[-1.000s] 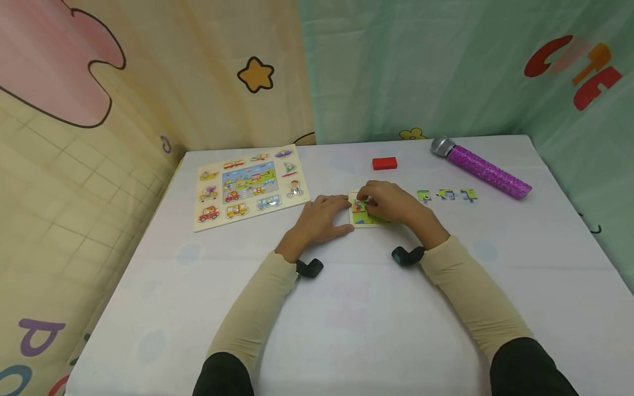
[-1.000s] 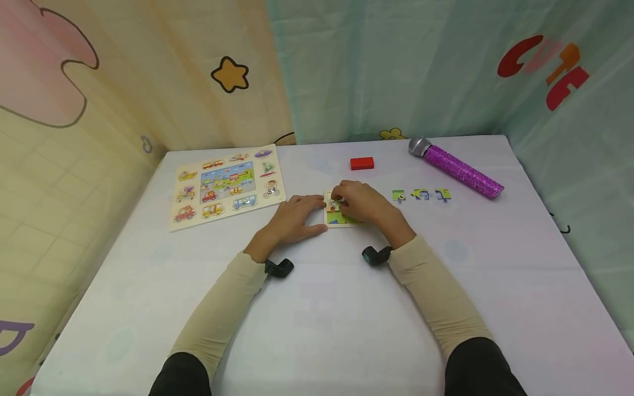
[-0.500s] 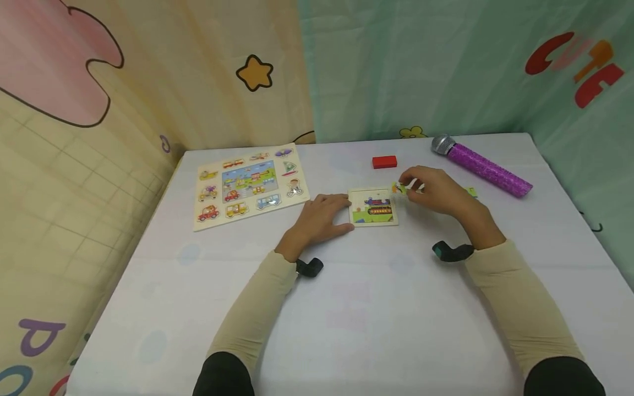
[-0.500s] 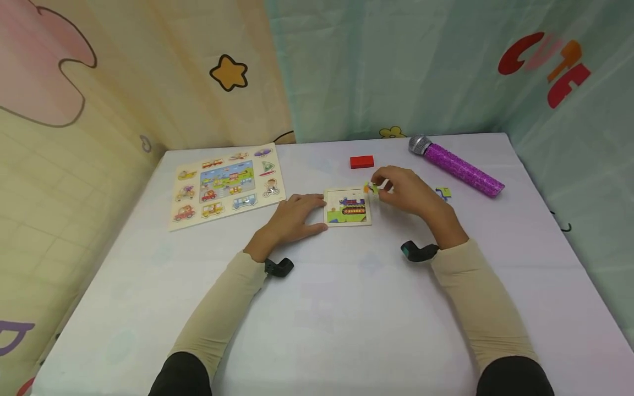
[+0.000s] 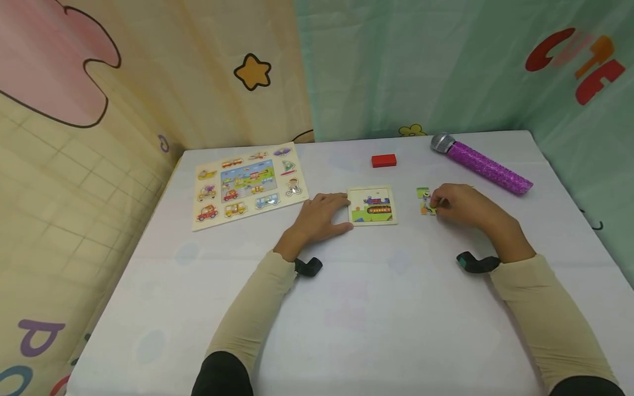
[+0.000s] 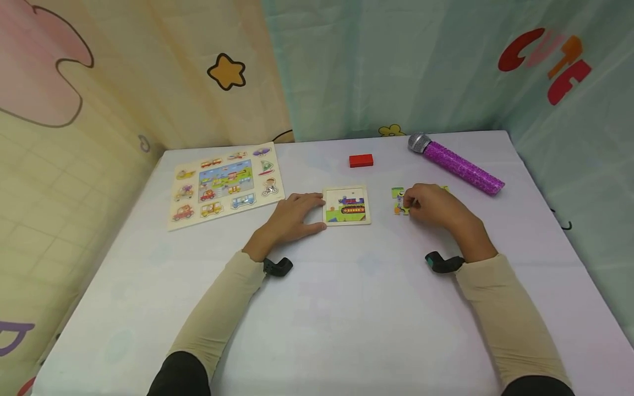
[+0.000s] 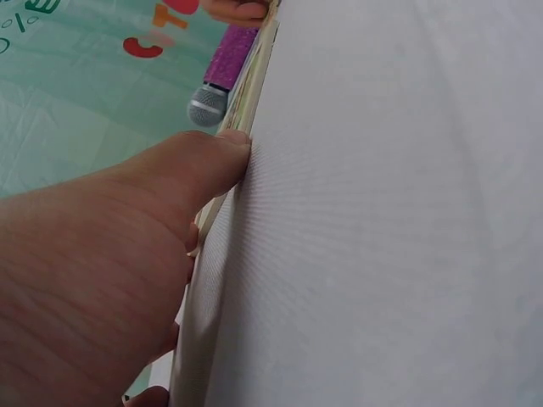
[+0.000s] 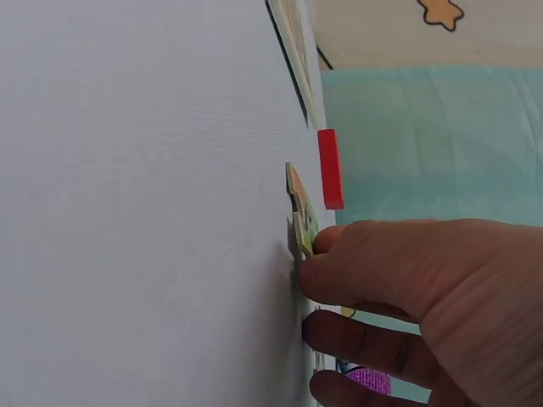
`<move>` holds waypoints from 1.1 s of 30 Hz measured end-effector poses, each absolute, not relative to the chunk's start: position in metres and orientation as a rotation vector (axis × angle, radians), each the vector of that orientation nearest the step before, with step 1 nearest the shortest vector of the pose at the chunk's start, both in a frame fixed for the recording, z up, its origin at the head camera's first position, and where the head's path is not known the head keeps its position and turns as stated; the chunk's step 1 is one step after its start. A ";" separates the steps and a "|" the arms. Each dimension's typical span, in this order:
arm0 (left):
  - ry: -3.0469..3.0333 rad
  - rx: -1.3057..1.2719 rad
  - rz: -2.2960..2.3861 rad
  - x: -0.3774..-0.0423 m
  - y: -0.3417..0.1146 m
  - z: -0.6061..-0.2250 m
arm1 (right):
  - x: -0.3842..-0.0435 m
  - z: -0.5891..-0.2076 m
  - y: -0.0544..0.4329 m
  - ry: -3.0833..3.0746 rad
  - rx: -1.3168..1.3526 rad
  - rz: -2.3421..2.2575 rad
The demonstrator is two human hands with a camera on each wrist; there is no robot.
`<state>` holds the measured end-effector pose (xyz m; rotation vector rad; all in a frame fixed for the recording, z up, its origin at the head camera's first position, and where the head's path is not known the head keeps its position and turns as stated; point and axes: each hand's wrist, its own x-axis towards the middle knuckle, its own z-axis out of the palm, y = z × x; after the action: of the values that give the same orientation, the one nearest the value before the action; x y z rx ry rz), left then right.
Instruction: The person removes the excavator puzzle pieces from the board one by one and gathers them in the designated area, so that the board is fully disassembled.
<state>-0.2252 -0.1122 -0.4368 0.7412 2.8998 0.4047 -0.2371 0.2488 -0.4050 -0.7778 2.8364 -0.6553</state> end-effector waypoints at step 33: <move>2.890 0.751 0.445 -0.224 -0.113 -0.435 | -0.234 -0.393 0.254 2.758 -0.660 -0.759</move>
<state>-0.2238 -0.1132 -0.4346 0.7512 2.8897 0.4452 -0.2343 0.2535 -0.3928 -0.6599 2.7575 -0.7594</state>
